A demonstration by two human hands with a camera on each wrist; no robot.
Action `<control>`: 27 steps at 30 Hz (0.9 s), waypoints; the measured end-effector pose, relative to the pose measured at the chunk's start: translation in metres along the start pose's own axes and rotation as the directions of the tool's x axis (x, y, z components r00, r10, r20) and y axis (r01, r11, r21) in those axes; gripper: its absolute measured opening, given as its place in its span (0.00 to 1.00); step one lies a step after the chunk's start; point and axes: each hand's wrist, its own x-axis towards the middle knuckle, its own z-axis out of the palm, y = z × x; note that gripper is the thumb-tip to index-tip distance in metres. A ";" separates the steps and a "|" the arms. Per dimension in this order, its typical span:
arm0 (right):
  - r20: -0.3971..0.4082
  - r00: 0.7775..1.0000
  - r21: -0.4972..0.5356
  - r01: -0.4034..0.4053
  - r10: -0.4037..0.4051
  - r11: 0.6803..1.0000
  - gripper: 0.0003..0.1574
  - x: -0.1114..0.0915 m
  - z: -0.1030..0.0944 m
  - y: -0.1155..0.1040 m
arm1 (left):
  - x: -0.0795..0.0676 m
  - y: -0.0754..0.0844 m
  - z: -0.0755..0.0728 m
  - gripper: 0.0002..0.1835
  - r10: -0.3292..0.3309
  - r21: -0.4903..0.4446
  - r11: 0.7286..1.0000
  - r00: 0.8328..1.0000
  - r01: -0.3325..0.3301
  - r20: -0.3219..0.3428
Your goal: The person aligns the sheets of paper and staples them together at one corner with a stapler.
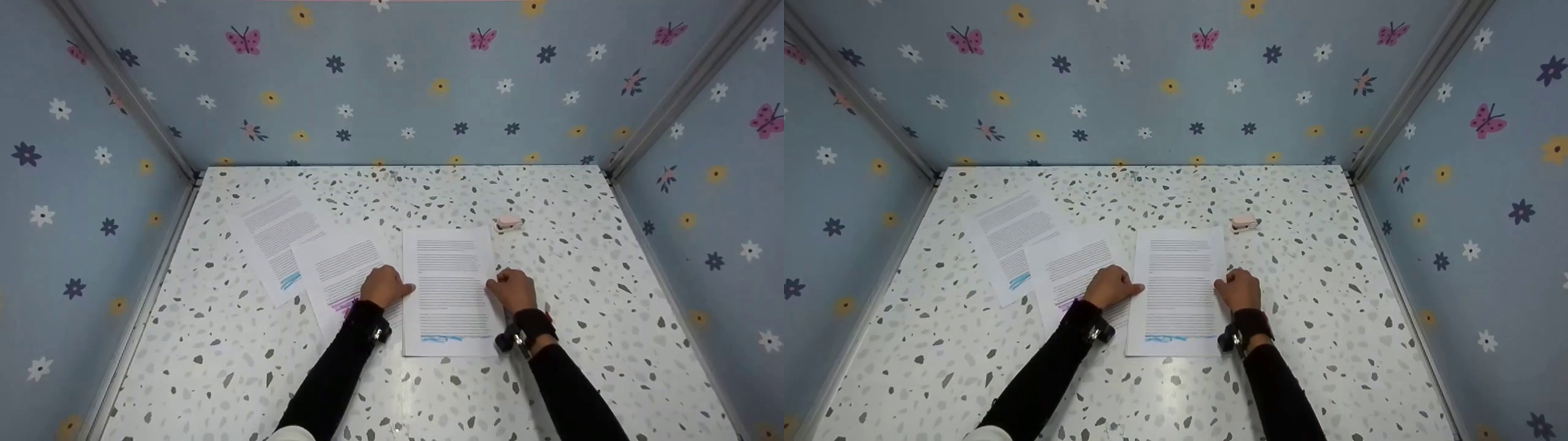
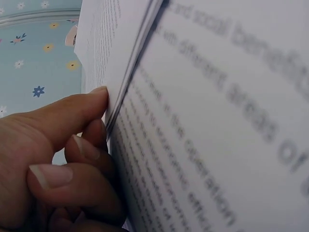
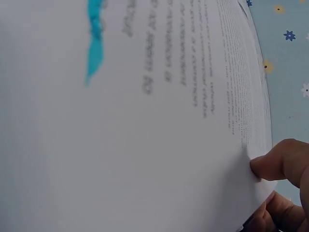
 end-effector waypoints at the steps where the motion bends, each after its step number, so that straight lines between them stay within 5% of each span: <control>1: -0.002 1.000 -0.002 0.003 -0.003 1.000 0.22 0.000 0.000 0.000 | 0.000 0.000 0.000 0.18 0.003 0.003 1.000 1.000 -0.003 -0.002; 13: 0.004 0.999 -0.015 -0.048 0.048 0.999 0.10 -0.003 0.000 -0.004 | 0.000 -0.001 0.001 0.18 -0.002 -0.024 1.000 1.000 0.002 0.012; 27: 0.033 0.995 0.004 -0.092 0.092 0.996 0.26 -0.001 0.000 -0.006 | 0.001 -0.001 0.001 0.18 -0.020 -0.016 1.000 1.000 0.020 -0.002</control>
